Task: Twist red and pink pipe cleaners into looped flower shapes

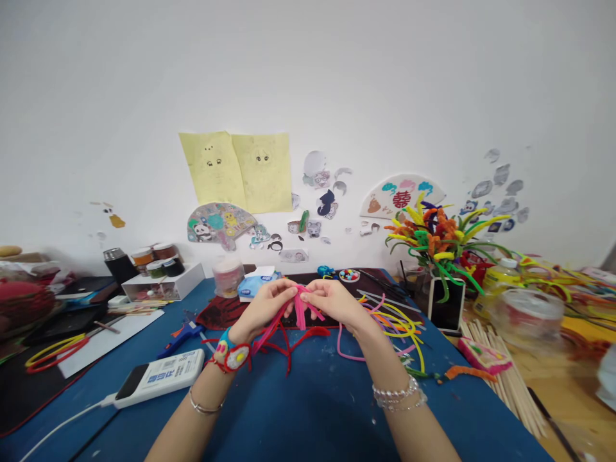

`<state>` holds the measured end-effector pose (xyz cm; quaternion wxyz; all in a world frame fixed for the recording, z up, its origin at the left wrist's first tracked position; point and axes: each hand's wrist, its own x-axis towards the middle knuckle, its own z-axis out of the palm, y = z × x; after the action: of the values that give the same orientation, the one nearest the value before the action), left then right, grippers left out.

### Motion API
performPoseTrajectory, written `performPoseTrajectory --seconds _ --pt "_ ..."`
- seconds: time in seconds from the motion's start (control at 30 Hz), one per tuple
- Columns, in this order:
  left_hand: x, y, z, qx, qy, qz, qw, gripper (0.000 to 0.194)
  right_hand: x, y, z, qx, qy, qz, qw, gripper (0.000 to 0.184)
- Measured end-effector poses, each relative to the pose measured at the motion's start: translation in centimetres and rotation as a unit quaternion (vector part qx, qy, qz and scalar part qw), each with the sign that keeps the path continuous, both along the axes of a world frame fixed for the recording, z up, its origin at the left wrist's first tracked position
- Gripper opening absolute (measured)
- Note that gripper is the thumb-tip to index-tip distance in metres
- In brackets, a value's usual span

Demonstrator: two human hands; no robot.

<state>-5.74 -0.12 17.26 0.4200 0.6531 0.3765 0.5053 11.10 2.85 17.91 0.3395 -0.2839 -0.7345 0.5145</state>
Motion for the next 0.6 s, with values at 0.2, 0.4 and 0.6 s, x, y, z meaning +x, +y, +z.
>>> performPoseTrajectory --seconds 0.2,0.4,0.6 --pt "0.23 0.09 -0.11 0.033 -0.008 0.024 0.999 0.032 -0.05 -0.11 0.11 -0.015 0.013 0.011 1.000 0.030" --pt "0.16 -0.39 0.38 0.060 0.007 0.036 0.998 0.028 -0.13 -0.01 -0.13 -0.079 0.042 0.054 0.994 0.031" --pt "0.09 -0.80 0.62 0.063 0.008 0.015 0.998 0.026 -0.31 0.13 -0.29 -0.084 0.036 0.072 0.993 0.028"
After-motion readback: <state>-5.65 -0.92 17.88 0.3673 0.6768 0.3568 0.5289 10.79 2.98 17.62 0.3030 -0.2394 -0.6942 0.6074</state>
